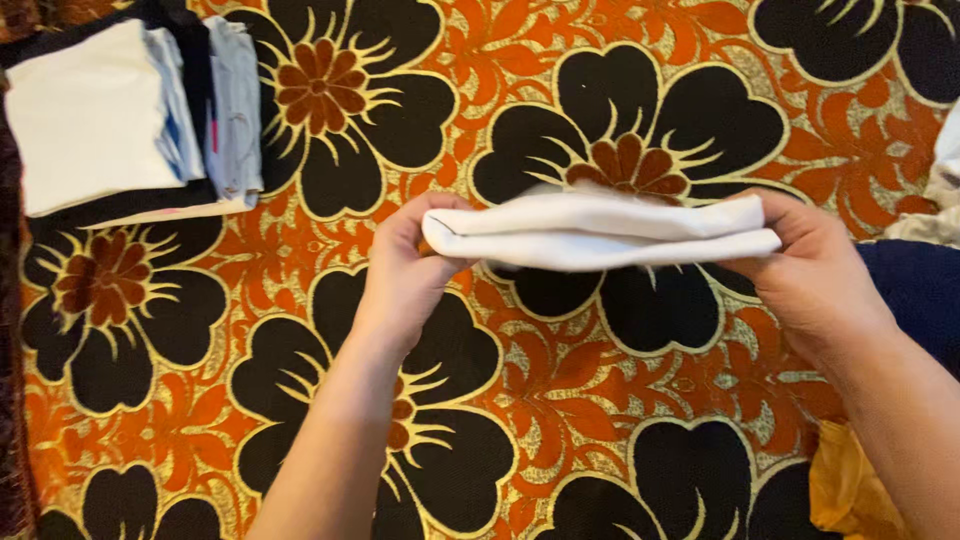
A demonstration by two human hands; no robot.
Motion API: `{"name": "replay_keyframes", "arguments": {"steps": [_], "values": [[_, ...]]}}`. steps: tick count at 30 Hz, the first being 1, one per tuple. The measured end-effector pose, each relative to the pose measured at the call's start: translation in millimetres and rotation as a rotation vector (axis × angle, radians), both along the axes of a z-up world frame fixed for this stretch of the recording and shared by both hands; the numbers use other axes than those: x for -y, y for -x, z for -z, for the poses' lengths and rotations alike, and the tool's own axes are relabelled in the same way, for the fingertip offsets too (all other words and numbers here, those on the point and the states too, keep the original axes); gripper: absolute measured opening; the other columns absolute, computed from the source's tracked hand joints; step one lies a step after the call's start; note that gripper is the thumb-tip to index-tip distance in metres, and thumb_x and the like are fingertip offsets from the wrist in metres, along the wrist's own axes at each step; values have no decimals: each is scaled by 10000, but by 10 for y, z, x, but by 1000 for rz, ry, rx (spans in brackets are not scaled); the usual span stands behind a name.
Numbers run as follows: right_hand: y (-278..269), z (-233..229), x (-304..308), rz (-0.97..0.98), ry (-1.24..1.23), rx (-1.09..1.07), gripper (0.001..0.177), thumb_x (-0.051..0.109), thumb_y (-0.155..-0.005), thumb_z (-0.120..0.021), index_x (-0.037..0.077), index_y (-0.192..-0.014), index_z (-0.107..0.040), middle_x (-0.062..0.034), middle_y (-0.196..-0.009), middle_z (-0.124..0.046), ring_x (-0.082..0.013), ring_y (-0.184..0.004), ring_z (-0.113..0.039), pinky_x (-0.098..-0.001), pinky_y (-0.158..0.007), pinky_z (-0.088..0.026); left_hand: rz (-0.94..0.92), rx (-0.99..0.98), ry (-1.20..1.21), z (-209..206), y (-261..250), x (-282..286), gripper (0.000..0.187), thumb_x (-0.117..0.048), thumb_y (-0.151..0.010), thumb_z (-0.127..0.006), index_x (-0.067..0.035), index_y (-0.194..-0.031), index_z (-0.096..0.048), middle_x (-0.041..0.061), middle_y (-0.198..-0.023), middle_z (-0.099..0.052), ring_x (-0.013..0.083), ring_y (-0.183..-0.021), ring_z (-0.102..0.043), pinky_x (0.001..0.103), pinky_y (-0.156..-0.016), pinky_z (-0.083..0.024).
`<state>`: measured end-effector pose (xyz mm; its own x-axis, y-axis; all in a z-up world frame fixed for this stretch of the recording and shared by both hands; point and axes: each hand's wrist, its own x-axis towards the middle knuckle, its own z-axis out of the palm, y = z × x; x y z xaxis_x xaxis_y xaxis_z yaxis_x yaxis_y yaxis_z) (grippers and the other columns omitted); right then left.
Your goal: The person folds several pieces of clothing on a bed, including black and white garments. They smooth and align each item before folding it into a compact rectangle and stacking it with previously folded clothes.
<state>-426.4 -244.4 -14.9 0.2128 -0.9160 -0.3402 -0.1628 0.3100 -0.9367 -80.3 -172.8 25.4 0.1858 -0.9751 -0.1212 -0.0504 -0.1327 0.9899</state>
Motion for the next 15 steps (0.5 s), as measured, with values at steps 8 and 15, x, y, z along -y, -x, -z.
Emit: {"name": "replay_keyframes", "arguments": {"steps": [8, 15], "values": [[-135, 384, -761, -107, 472, -659, 272, -68, -690, -698, 120, -867, -783, -122, -1286, -651, -280, -1189, -647, -366, -971, -543, 57, 644, 103, 488, 234, -558, 281, 123, -619, -737, -86, -806, -726, 109, -1148, -605, 299, -1129, -597, 389, -950, -530], [-20, 575, -1201, -84, 487, -831, 308, -18, -787, -639, 157, -998, -780, -98, -1246, -652, -328, -1192, -609, -431, -1023, -502, 17, 907, -105, 681, 358, -973, 222, 75, -666, -640, -93, -784, -723, 84, -1059, -667, 318, -1125, -602, 445, -983, -432]]}}
